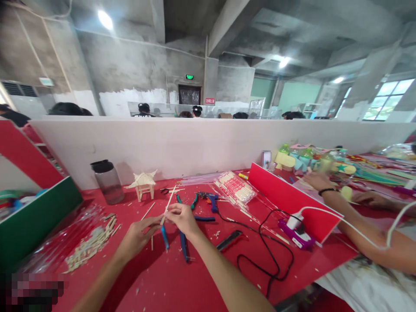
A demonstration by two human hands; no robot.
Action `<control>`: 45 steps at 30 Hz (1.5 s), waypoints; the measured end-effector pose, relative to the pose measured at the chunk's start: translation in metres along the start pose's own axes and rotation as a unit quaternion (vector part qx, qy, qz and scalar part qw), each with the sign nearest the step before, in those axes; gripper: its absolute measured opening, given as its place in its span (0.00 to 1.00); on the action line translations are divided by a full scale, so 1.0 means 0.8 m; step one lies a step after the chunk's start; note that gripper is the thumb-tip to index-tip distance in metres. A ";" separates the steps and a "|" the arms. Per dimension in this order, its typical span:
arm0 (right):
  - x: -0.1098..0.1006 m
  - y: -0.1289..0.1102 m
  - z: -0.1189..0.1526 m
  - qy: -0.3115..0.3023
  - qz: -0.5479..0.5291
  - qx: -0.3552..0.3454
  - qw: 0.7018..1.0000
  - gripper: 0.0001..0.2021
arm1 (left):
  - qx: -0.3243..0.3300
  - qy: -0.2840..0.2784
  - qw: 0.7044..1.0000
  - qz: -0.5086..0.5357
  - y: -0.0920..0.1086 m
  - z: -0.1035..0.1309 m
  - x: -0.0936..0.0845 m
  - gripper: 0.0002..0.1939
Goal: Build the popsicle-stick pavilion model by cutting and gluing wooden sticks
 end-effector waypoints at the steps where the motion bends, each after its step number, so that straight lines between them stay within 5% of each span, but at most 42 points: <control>1: 0.001 0.001 0.000 -0.003 -0.003 0.002 1.000 0.25 | 0.000 0.001 1.000 -0.003 -0.001 0.000 0.000 0.15; 15: 0.006 0.006 0.009 -0.024 -0.030 0.017 0.999 0.23 | -0.024 0.051 0.996 0.063 -0.014 0.004 -0.006 0.14; 34: 0.017 0.001 0.021 -0.032 -0.091 0.052 0.994 0.19 | -0.027 0.049 0.996 0.071 -0.020 0.006 -0.008 0.15; 45: 0.013 0.008 0.014 -0.016 -0.084 0.048 0.995 0.19 | 0.044 0.026 0.999 -0.018 0.005 0.009 -0.003 0.16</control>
Point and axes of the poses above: each hand's wrist, its own z-axis away from the middle knuckle, its own x-axis out of the palm, y = z × x, the point moved 10 cm from there along -z, towards the middle knuckle, and after that the axes turned 12 degrees about z, right-handed, at the moved point
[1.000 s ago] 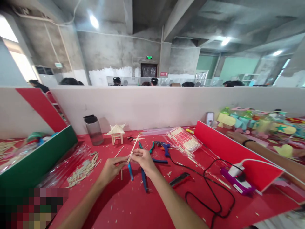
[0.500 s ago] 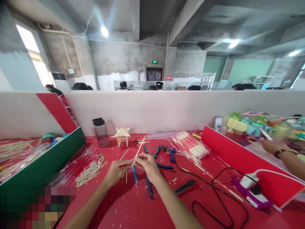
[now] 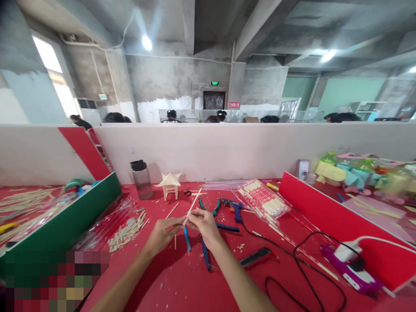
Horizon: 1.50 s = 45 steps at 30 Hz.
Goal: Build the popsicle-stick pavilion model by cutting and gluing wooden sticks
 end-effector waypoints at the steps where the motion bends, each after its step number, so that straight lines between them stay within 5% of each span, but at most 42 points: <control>1: 0.000 0.001 0.000 -0.001 0.001 0.003 1.000 0.19 | 0.003 0.001 1.000 -0.005 0.000 0.000 0.000 0.16; 16: 0.004 -0.005 0.006 -0.026 0.009 0.003 1.000 0.19 | 0.032 0.003 0.999 -0.027 0.006 0.003 0.000 0.15; 27: -0.002 -0.010 0.002 -0.004 0.013 -0.013 1.000 0.18 | -0.065 -0.009 0.996 0.060 0.009 -0.006 0.006 0.17; 37: -0.004 -0.010 -0.001 0.001 0.093 -0.027 0.995 0.20 | -0.184 0.065 0.953 0.231 -0.037 -0.004 0.005 0.20; 45: 0.006 -0.018 0.000 -0.009 0.136 -0.062 0.989 0.19 | -0.242 0.110 0.931 0.251 -0.041 0.003 0.009 0.22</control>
Point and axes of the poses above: each hand's wrist, its own z-axis away from the middle knuckle, its own x-axis out of the palm, y = z × x, the point moved 10 cm from there along -z, towards the middle knuckle, and after that the axes turned 12 degrees about z, right-handed, at the moved point
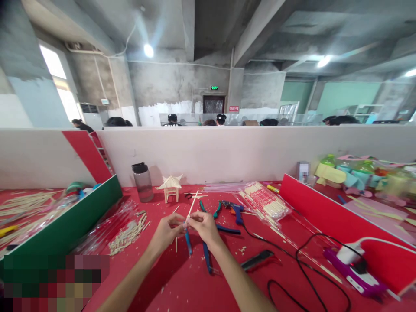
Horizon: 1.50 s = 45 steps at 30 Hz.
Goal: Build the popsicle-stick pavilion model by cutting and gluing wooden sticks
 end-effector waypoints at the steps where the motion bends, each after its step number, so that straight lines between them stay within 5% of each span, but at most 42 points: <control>1: 0.001 0.000 0.000 -0.001 0.001 -0.001 1.000 0.19 | -0.001 0.004 1.000 0.001 -0.001 0.000 -0.001 0.22; 10: -0.001 0.004 -0.004 0.008 0.028 -0.024 0.999 0.19 | -0.028 0.011 1.000 0.002 -0.024 -0.010 -0.012 0.22; 20: 0.002 0.002 -0.004 -0.014 0.058 -0.051 0.997 0.17 | -0.036 -0.024 0.998 -0.052 -0.007 -0.002 -0.001 0.22; 45: 0.006 -0.007 -0.005 0.006 0.162 -0.110 0.981 0.11 | -0.042 -0.046 0.996 -0.057 -0.015 -0.006 -0.003 0.21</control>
Point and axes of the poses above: each hand's wrist, its own z-axis away from the middle knuckle, its own x-axis out of the palm, y = z × x, the point moved 10 cm from there along -z, towards the middle knuckle, and after that the axes turned 12 degrees about z, right-handed, at the moved point
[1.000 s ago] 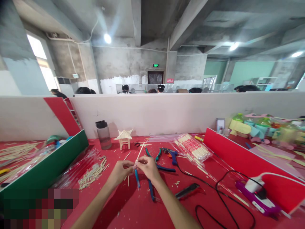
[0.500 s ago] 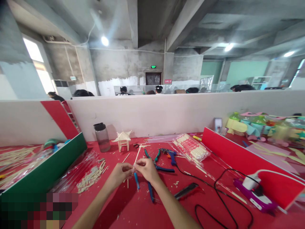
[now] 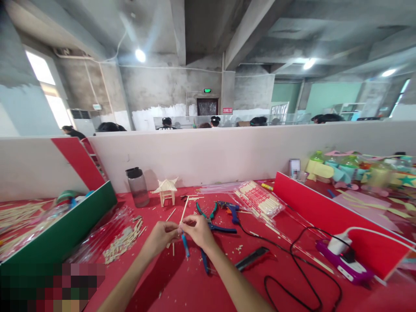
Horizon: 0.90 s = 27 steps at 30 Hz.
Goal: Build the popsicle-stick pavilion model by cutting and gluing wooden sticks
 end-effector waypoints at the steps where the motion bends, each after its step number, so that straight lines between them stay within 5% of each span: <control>1: -0.001 -0.003 -0.001 0.000 0.007 -0.004 1.000 0.11 | -0.004 0.003 1.000 0.006 -0.001 -0.001 -0.003 0.21; 8: -0.005 -0.031 0.010 -0.015 0.198 -0.033 0.980 0.08 | 0.002 0.072 0.996 0.044 0.002 -0.008 -0.054 0.22; 14: 0.052 -0.025 0.045 -0.135 0.471 -0.045 0.870 0.15 | 0.004 0.117 0.990 0.082 0.002 -0.003 -0.084 0.22; 18: 0.063 -0.022 0.055 -0.161 0.516 -0.031 0.841 0.27 | 0.006 0.122 0.988 0.095 -0.001 -0.004 -0.087 0.22; 21: 0.055 -0.021 0.051 -0.155 0.501 -0.008 0.852 0.28 | 0.008 0.122 0.988 0.091 -0.002 -0.004 -0.088 0.22; 27: 0.026 -0.031 0.027 -0.069 0.343 -0.030 0.936 0.21 | 0.007 0.119 0.988 0.098 -0.008 -0.007 -0.090 0.23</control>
Point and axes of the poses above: each hand's wrist, its own z-axis away from the middle knuckle, its own x-axis out of the palm, y = z × x, the point moved 10 cm from there along -z, towards the middle knuckle, and after that the axes turned 12 degrees about z, right-handed, at the moved point
